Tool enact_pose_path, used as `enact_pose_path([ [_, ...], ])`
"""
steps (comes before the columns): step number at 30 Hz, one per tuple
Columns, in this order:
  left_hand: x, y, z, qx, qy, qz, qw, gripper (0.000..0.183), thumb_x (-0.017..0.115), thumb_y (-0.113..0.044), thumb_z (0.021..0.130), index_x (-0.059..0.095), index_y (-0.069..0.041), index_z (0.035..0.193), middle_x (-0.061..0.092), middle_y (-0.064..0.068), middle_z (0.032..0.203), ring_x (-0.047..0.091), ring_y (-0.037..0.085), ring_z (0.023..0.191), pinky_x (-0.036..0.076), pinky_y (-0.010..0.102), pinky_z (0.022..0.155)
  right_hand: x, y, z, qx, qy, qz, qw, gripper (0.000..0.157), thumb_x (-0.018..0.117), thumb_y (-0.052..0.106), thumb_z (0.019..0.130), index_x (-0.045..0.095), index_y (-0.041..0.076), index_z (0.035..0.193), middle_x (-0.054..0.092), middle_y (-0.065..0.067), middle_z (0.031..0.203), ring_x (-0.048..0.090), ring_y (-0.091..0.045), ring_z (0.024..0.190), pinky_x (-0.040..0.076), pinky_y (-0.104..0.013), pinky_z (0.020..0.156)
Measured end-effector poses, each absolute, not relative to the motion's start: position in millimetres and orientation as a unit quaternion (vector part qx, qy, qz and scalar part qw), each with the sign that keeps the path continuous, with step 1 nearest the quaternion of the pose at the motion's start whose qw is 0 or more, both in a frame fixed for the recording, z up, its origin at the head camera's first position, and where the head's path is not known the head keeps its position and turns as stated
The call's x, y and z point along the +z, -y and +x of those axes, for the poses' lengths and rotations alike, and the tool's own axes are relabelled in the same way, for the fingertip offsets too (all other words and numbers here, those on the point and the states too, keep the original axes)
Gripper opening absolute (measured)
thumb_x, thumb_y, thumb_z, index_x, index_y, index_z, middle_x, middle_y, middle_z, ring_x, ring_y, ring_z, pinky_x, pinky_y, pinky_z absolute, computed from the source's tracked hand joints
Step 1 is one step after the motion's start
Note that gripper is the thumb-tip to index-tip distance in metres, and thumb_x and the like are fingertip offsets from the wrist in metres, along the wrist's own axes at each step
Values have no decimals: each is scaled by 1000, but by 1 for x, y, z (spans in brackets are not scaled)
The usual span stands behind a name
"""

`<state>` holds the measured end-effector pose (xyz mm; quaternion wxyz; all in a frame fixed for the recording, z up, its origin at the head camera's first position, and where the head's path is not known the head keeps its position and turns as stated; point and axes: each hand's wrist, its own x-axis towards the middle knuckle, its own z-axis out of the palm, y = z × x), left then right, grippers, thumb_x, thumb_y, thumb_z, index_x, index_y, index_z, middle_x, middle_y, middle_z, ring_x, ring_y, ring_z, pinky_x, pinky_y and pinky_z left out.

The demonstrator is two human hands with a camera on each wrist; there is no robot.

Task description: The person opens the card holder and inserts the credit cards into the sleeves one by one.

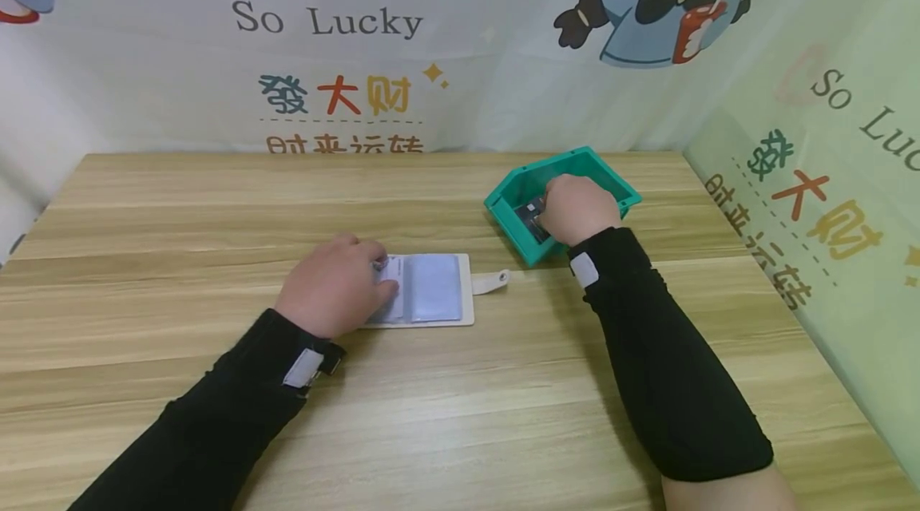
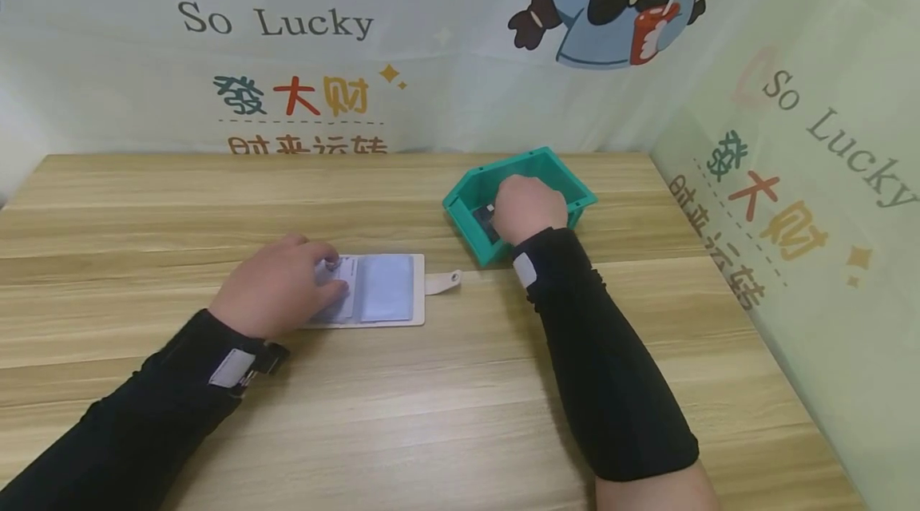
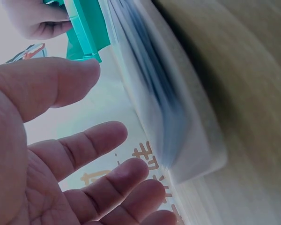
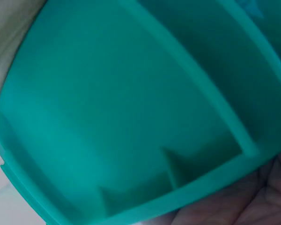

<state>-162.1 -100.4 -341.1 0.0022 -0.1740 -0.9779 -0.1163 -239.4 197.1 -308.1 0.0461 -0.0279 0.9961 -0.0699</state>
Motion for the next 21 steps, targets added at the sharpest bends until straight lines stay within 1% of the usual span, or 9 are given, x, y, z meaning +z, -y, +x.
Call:
enact_pose_path([
  [3,-342,101,-162,-119,978,-174,0,42,62,-37,86,65,-4,112,61,14,105,52,27,90,48,46,75,-308,-194,-245,-54,-996,-6,69,28,59,23,87,56,11,62,54,-5,62,54,-21,59,46,-36,50],
  [4,-342,100,-162,-120,977,-173,-2,43,62,-37,86,64,-4,113,61,14,105,52,27,90,48,46,75,-307,-193,-246,-49,-996,0,76,30,58,23,87,53,12,59,51,-3,60,54,-21,58,44,-35,49],
  [7,-342,100,-162,-120,978,-173,-1,43,62,-37,86,64,-4,113,60,14,104,52,26,87,48,45,73,-306,-189,-250,-29,-995,8,94,33,56,23,88,50,14,56,47,-2,59,53,-21,59,42,-34,50],
  [11,-342,99,-162,-119,978,-172,-1,43,62,-37,86,64,-4,113,60,13,101,50,24,83,48,43,70,-307,-186,-256,-15,-993,12,119,32,53,23,89,55,14,59,52,-4,64,53,-22,62,42,-35,53],
  [15,-342,99,-161,-119,978,-171,-4,44,62,-38,86,64,-4,114,60,13,102,50,24,84,48,43,71,-312,-184,-260,-10,-990,11,140,33,48,23,92,56,13,62,55,-5,68,53,-22,65,43,-35,55],
  [21,-342,99,-162,-116,978,-172,-5,44,61,-38,87,63,-4,115,60,13,105,51,25,88,48,45,74,-315,-181,-261,-15,-990,11,140,37,42,25,97,64,11,71,62,-7,81,55,-23,72,47,-39,62],
])
